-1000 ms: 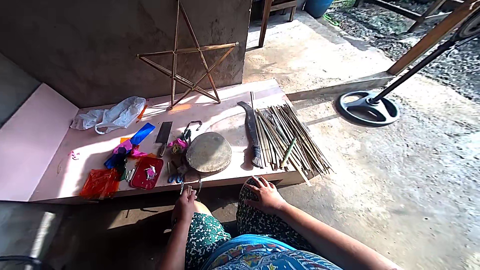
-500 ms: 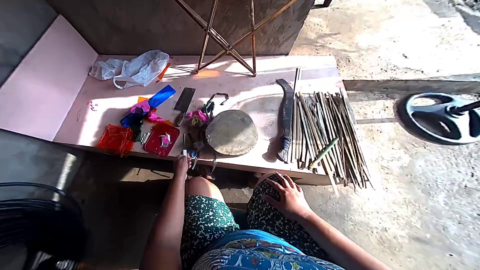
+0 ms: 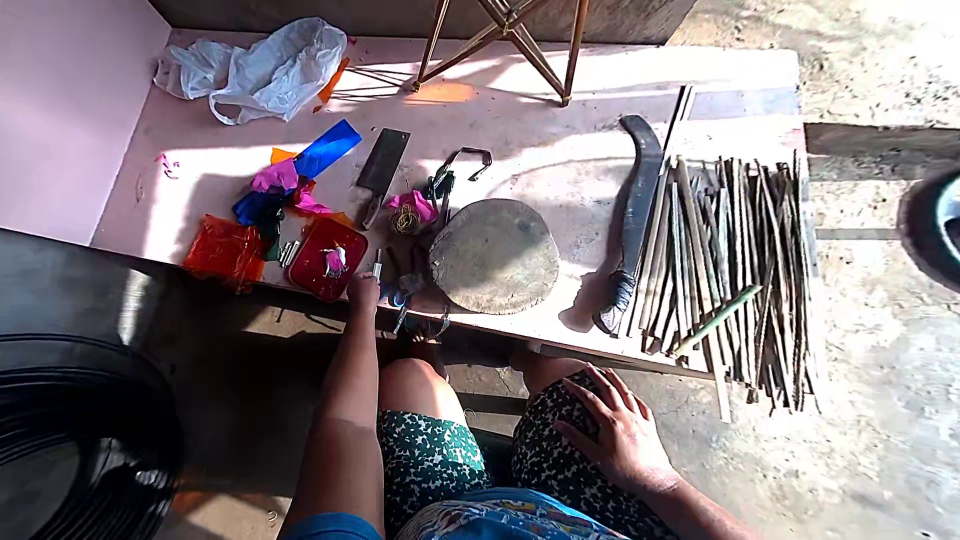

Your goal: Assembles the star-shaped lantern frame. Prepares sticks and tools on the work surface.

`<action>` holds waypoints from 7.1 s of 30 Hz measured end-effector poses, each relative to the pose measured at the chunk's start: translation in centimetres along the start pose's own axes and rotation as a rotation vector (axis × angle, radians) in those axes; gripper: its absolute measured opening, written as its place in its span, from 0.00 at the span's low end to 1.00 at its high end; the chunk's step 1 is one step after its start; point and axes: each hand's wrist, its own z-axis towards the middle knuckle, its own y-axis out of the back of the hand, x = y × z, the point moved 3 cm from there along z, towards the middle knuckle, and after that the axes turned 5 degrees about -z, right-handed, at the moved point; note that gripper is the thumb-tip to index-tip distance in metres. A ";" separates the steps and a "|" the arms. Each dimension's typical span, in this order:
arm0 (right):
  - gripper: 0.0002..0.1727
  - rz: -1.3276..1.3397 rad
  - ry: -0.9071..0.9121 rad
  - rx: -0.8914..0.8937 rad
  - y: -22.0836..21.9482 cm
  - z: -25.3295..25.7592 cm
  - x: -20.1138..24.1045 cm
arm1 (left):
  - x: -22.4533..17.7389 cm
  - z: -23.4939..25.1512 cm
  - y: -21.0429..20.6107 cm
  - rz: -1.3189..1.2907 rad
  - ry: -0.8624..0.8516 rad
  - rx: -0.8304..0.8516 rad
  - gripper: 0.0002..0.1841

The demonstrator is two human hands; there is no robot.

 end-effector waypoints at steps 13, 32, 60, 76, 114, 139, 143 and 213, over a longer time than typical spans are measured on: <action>0.45 0.001 0.015 -0.060 -0.4 0.0 -0.1 | -4.2 1.4 -4.0 0.659 -0.354 0.085 0.18; 0.42 -0.003 0.018 -0.088 -0.3 0.1 -0.2 | -4.6 2.8 -4.0 0.781 -0.375 0.318 0.18; 0.42 0.043 0.009 -0.038 -0.2 -0.5 -0.6 | 6.3 -8.2 7.0 0.096 0.013 0.186 0.21; 0.44 -0.027 0.012 -0.035 -0.1 0.6 0.0 | -1.8 4.8 10.5 0.447 -0.230 -0.165 0.14; 0.41 -0.051 0.009 0.057 0.3 1.4 0.7 | 0.8 8.4 11.7 0.149 -0.301 -0.182 0.10; 0.43 -0.083 0.034 0.035 -0.1 1.8 1.2 | 17.8 2.1 5.8 0.645 0.217 0.223 0.15; 0.43 -0.092 0.040 0.028 0.1 2.1 1.4 | 16.5 4.8 6.3 0.599 0.207 0.121 0.17; 0.40 -0.113 -0.023 0.092 3.0 -1.1 1.8 | 21.6 -18.3 18.7 0.454 0.173 0.293 0.22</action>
